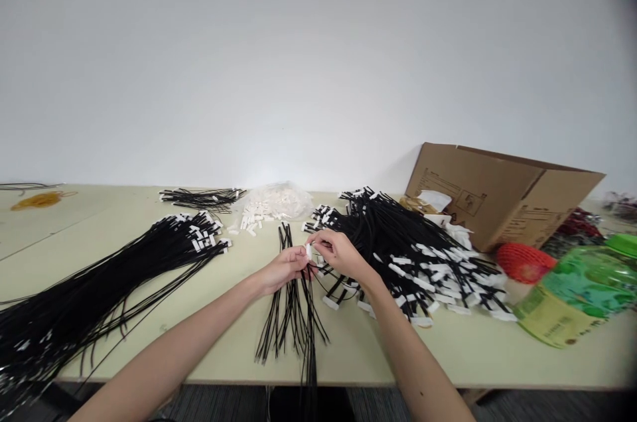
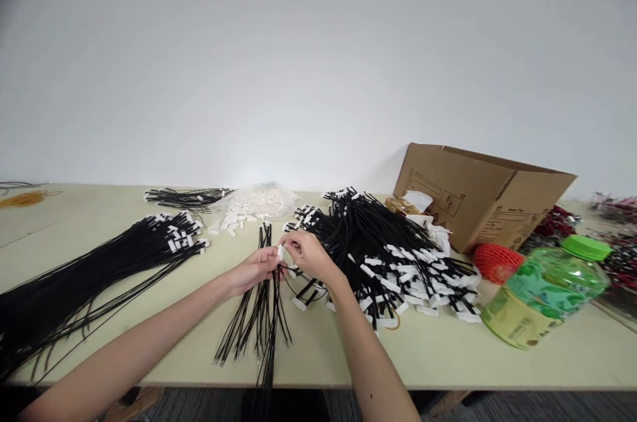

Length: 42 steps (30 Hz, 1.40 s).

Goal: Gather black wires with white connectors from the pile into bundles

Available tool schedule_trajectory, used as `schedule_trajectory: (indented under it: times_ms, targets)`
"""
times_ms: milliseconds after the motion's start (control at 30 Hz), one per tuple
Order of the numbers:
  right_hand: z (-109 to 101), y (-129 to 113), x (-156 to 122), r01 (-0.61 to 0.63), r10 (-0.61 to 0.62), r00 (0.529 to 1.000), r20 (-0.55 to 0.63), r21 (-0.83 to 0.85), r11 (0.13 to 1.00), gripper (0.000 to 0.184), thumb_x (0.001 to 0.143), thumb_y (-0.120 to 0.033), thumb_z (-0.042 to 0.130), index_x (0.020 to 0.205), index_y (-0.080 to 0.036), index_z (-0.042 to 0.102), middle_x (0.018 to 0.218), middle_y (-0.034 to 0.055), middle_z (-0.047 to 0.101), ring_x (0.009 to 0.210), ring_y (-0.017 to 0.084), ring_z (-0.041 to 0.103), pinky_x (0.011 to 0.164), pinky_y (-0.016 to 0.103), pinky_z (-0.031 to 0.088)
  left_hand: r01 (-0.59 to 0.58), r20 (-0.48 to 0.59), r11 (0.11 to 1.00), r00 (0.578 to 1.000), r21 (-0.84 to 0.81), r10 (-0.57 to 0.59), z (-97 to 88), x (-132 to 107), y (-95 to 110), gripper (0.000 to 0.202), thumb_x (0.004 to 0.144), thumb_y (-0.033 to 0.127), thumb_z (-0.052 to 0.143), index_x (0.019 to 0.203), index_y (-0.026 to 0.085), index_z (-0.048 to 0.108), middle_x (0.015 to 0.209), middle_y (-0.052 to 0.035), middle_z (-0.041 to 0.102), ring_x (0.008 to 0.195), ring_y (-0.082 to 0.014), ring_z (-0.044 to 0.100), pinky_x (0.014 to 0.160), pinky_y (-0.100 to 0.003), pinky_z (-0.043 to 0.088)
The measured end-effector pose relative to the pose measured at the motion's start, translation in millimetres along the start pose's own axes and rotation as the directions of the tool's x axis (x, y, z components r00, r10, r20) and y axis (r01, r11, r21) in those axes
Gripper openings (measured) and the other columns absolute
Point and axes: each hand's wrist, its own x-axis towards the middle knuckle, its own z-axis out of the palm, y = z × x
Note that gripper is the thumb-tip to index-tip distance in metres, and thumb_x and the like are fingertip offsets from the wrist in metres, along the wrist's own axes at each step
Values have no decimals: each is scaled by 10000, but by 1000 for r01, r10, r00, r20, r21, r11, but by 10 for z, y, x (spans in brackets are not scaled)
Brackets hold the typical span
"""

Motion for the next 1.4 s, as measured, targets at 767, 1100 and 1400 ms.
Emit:
schedule_trajectory:
  times_ms: [767, 1100, 1400]
  targets:
    - [353, -1, -42, 381, -455, 889, -48, -475, 794, 198, 823, -110, 486, 948, -167, 628, 887, 69, 635, 896, 198, 500, 790, 366, 445, -131, -208, 979, 973, -157, 97, -276, 73, 73, 185, 650, 214, 681, 693, 135, 519, 616, 16, 525, 572, -80, 515, 590, -212, 424]
    - [334, -137, 45, 75, 315, 819, -480, 632, 771, 147, 828, -319, 507, 871, -187, 558, 830, 34, 625, 792, 156, 608, 775, 377, 493, -92, -226, 985, 972, -144, 57, -355, 78, 65, 92, 763, 203, 579, 764, 141, 512, 760, -70, 622, 675, -124, 606, 702, -273, 479]
    - [-232, 200, -36, 47, 527, 421, -738, 598, 800, 460, 771, -517, 508, 1042, -146, 527, 588, -60, 444, 409, 31, 322, 384, 159, 246, -95, -325, 993, 943, -69, 68, -428, 108, 45, 92, 773, 208, 564, 750, 140, 507, 716, -57, 628, 601, -101, 582, 633, -238, 471]
